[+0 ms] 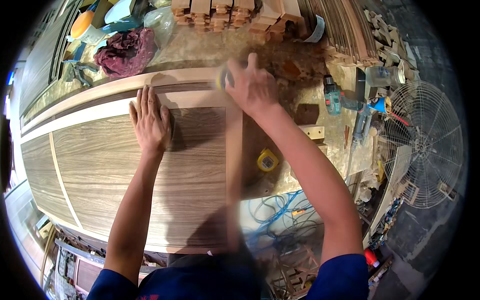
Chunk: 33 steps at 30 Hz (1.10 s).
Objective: The person assembles a wooden door panel by attaching a wooden strip to the frame. They use a putty knife to apply adhesive, a rubber mallet to tap the strip into place, and a nail gun to secure it. The person also uses a sander to smooth the edges of the strip and the door frame.
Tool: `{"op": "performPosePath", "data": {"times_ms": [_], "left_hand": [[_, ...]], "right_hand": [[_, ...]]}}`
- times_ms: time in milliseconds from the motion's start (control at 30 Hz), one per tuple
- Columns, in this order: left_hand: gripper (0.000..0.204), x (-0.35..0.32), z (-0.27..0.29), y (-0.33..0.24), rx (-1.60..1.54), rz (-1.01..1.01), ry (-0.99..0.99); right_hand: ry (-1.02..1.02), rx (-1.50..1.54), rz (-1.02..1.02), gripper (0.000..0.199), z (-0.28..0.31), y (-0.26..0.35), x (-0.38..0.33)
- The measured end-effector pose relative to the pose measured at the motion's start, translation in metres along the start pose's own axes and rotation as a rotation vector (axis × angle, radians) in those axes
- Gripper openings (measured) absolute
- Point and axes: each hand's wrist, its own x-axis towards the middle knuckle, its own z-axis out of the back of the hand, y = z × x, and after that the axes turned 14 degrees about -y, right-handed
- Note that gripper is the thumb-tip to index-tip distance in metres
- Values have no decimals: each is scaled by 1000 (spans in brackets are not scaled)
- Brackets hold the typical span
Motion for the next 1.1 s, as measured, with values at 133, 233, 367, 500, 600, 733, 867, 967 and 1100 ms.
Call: {"op": "performPosePath", "data": {"times_ms": [133,233,367,500,600,733,867,967,1100], "left_hand": [[62,-4,0,9,22,3,3],[63,-2,4,8,6,17,-3],[63,0,5,4,-7,13,4],[63,0,3,5,-3,26,12],[63,0,4,7,0,29,17],[63,1,2,4,-17,24,2],[63,-1,6,7,-21,30,1],[63,1,6,5,-17,27,3],[62,3,6,0,-21,20,8]], "right_hand": [[103,67,-17,45,8,18,-41],[165,94,41,48,30,32,-110],[153,145,-31,45,26,30,-98],[193,166,-116,43,32,31,-79],[195,126,-92,45,30,32,-90],[212,134,-151,48,31,28,-83],[146,103,-31,42,39,40,-119],[120,87,-8,46,26,34,-104],[44,51,-24,47,0,16,-29]]}}
